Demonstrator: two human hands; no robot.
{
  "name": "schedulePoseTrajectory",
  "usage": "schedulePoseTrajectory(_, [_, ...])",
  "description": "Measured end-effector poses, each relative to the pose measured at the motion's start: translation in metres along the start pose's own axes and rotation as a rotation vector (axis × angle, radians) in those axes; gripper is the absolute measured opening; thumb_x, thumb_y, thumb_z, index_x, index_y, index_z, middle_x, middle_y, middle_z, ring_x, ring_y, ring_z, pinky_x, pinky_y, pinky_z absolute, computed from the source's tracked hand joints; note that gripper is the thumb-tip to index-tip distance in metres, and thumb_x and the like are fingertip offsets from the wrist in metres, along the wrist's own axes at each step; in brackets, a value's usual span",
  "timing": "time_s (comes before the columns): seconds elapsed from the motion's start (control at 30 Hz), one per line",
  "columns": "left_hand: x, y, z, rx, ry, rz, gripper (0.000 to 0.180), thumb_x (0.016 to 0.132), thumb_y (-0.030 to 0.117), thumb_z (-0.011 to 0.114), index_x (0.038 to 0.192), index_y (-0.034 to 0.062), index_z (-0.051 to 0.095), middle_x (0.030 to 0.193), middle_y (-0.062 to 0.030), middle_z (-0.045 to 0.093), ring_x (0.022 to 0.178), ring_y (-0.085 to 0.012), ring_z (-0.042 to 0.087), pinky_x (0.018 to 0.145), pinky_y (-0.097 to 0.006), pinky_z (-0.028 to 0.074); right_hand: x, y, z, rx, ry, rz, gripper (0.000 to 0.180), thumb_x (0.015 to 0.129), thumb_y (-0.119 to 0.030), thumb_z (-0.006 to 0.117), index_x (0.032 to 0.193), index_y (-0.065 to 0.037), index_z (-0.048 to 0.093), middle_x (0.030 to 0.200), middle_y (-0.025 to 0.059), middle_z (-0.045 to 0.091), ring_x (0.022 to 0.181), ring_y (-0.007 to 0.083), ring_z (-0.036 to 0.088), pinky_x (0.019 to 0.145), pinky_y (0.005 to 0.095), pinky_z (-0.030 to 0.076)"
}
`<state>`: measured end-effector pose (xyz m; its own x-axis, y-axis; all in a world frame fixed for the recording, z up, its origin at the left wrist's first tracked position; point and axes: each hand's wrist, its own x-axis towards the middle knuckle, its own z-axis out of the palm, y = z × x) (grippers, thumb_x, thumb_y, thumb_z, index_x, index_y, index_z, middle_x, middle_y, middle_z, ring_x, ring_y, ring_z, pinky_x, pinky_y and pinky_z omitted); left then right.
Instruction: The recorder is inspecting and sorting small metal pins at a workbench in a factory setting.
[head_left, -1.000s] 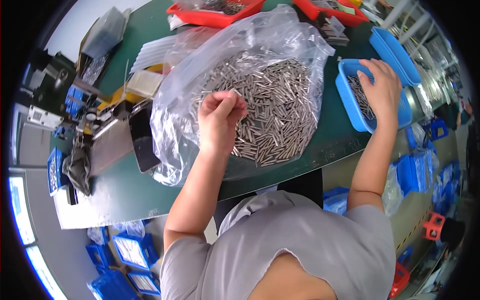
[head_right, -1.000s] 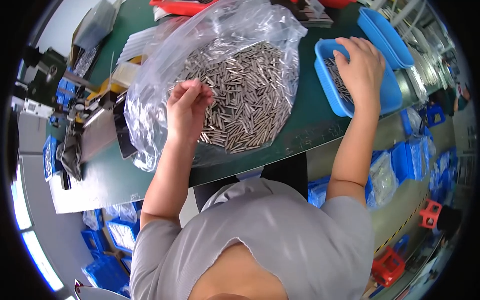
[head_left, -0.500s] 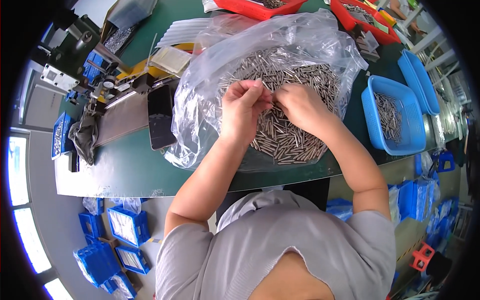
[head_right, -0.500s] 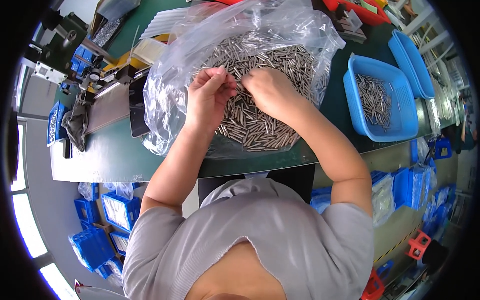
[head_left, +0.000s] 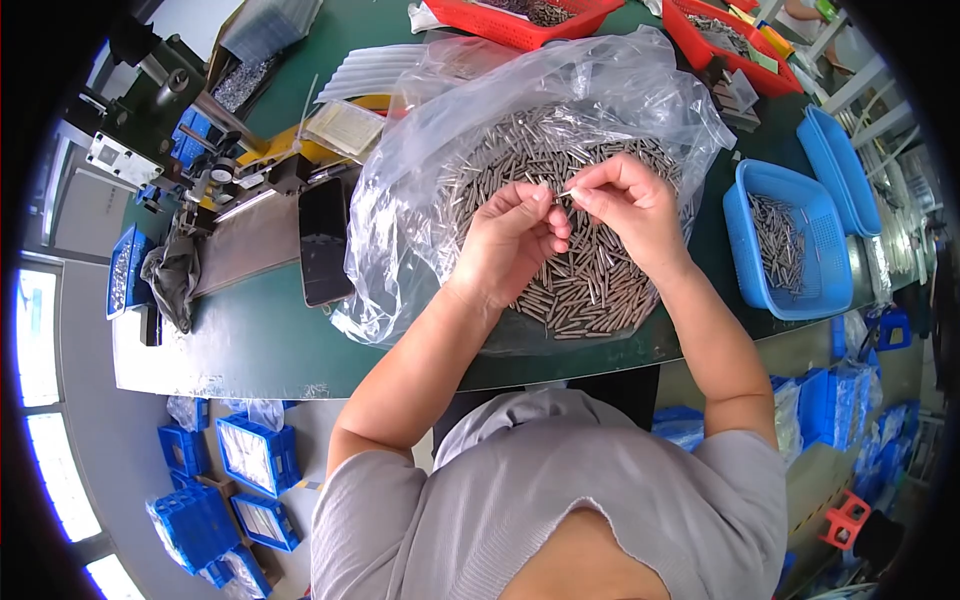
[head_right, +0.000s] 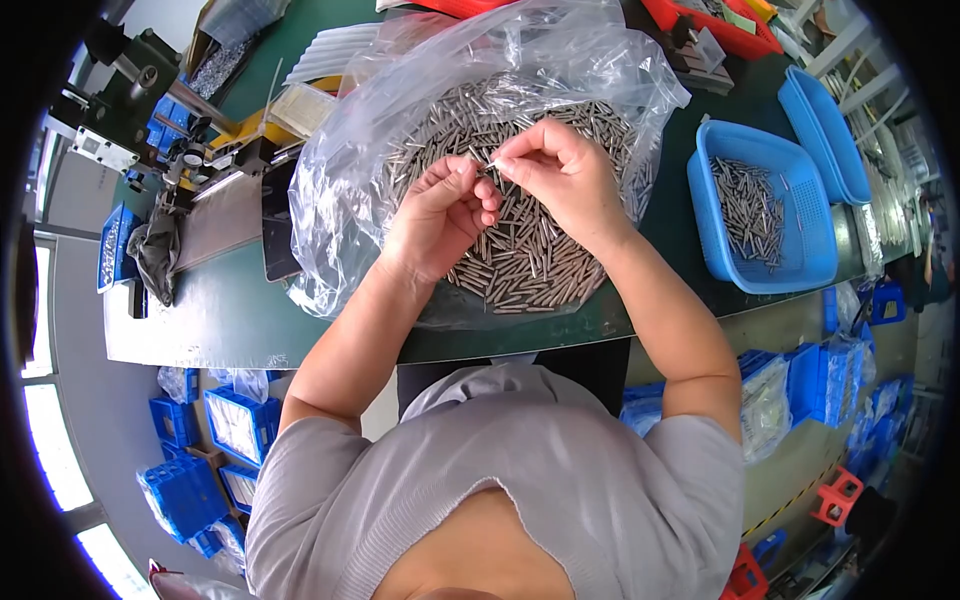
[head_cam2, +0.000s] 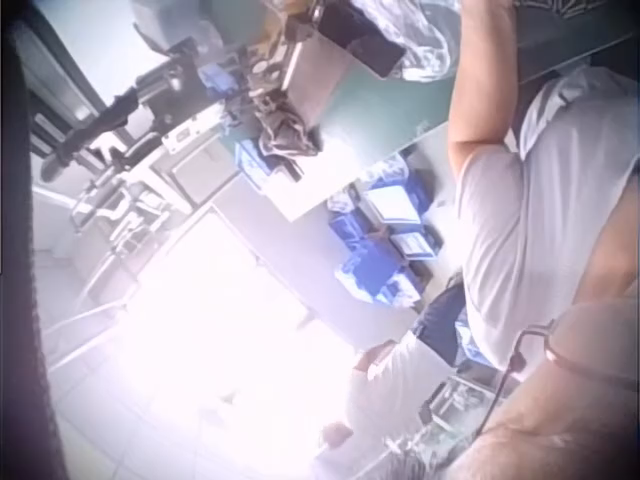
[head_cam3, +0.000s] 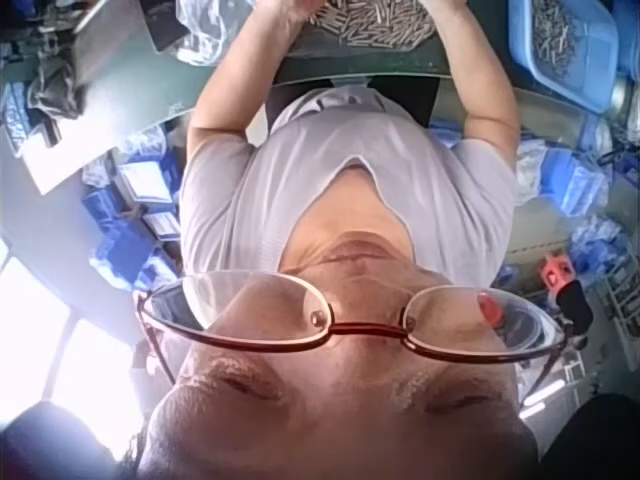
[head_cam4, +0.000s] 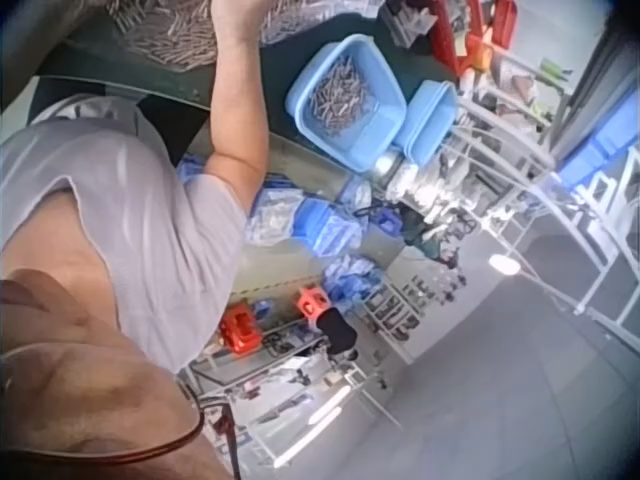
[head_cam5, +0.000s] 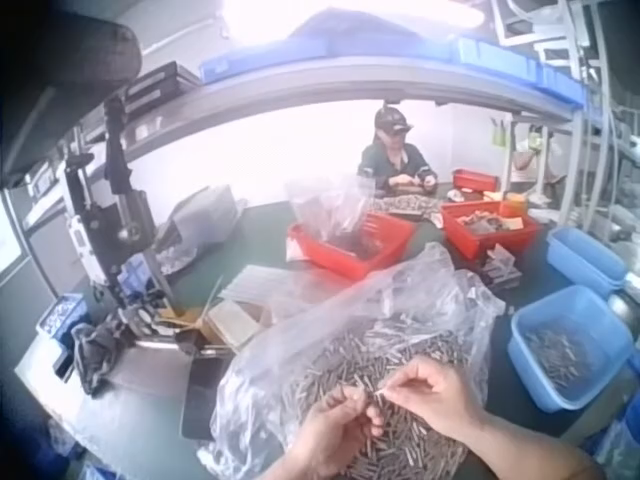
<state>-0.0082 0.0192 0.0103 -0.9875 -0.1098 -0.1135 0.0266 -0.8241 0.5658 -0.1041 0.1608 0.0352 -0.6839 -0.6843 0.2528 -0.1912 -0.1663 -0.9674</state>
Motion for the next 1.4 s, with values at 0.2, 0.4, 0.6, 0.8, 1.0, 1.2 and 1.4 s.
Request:
schedulePoseTrajectory(0.2, [0.000, -0.001, -0.002, 0.033, -0.006, -0.002, 0.010, 0.090, 0.012, 0.053, 0.086, 0.0030, 0.055, 0.074, -0.0088, 0.060, 0.066, -0.0173, 0.059, 0.061, -0.029, 0.050, -0.001, -0.002, 0.000, -0.002, -0.022, 0.009, 0.004, 0.081, 0.001, 0.061, 0.085, 0.000, 0.059, 0.084, 0.0038, 0.062, 0.079, 0.0071, 0.059, 0.071, 0.0208, 0.048])
schedulePoseTrajectory(0.4, [-0.002, 0.000, -0.001, 0.095, 0.029, 0.003, 0.009, 0.089, 0.010, 0.054, 0.085, 0.0016, 0.055, 0.074, -0.0097, 0.060, 0.066, -0.0171, 0.059, 0.061, -0.029, 0.050, -0.001, 0.008, 0.009, -0.037, -0.035, -0.135, 0.004, 0.080, -0.001, 0.064, 0.082, 0.000, 0.061, 0.077, 0.0041, 0.062, 0.070, 0.0094, 0.060, 0.064, 0.0216, 0.050])
schedulePoseTrajectory(0.6, [0.001, 0.000, -0.001, 0.147, 0.024, 0.051, 0.009, 0.088, 0.009, 0.054, 0.084, 0.0013, 0.056, 0.074, -0.0107, 0.061, 0.066, -0.0183, 0.059, 0.060, -0.029, 0.050, -0.002, 0.008, 0.006, 0.139, -0.088, 0.143, 0.009, 0.082, -0.006, 0.064, 0.087, 0.001, 0.059, 0.076, 0.0033, 0.062, 0.070, 0.0085, 0.058, 0.064, 0.0208, 0.048])
schedulePoseTrajectory(0.8, [0.002, 0.010, -0.002, 0.188, 0.119, 0.222, 0.007, 0.087, 0.008, 0.055, 0.083, 0.0022, 0.057, 0.073, -0.0110, 0.060, 0.066, -0.0192, 0.059, 0.061, -0.029, 0.050, 0.013, 0.003, -0.014, 0.446, 0.163, 0.229, 0.013, 0.085, -0.015, 0.058, 0.088, -0.002, 0.055, 0.078, 0.0044, 0.060, 0.066, 0.0106, 0.055, 0.063, 0.0248, 0.049])
schedulePoseTrajectory(1.0, [0.001, 0.007, -0.001, 0.201, 0.192, 0.225, 0.007, 0.087, 0.009, 0.056, 0.083, 0.0036, 0.057, 0.073, -0.0095, 0.061, 0.065, -0.0179, 0.059, 0.060, -0.029, 0.050, 0.014, 0.012, -0.011, -0.115, 0.029, 0.419, 0.012, 0.084, -0.013, 0.059, 0.091, -0.004, 0.059, 0.073, -0.0018, 0.056, 0.060, 0.0082, 0.050, 0.055, 0.0208, 0.039])
schedulePoseTrajectory(1.2, [0.000, 0.009, 0.001, 0.188, 0.207, 0.224, 0.007, 0.087, 0.010, 0.056, 0.084, 0.0032, 0.056, 0.073, -0.0094, 0.061, 0.065, -0.0175, 0.060, 0.059, -0.029, 0.051, 0.009, 0.023, 0.016, -1.127, -0.075, -0.116, 0.012, 0.073, -0.017, 0.065, 0.076, -0.007, 0.059, 0.077, 0.0089, 0.061, 0.071, 0.0281, 0.061, 0.064, 0.0385, 0.049])
schedulePoseTrajectory(1.4, [0.001, 0.009, -0.001, 0.186, 0.200, 0.196, 0.006, 0.087, 0.009, 0.056, 0.086, 0.0028, 0.055, 0.075, -0.0105, 0.061, 0.066, -0.0183, 0.059, 0.061, -0.029, 0.050, 0.011, 0.022, 0.019, -1.067, -0.129, -0.132, 0.005, 0.073, -0.010, 0.059, 0.076, -0.006, 0.058, 0.072, 0.0120, 0.061, 0.069, 0.0307, 0.061, 0.061, 0.0406, 0.048])
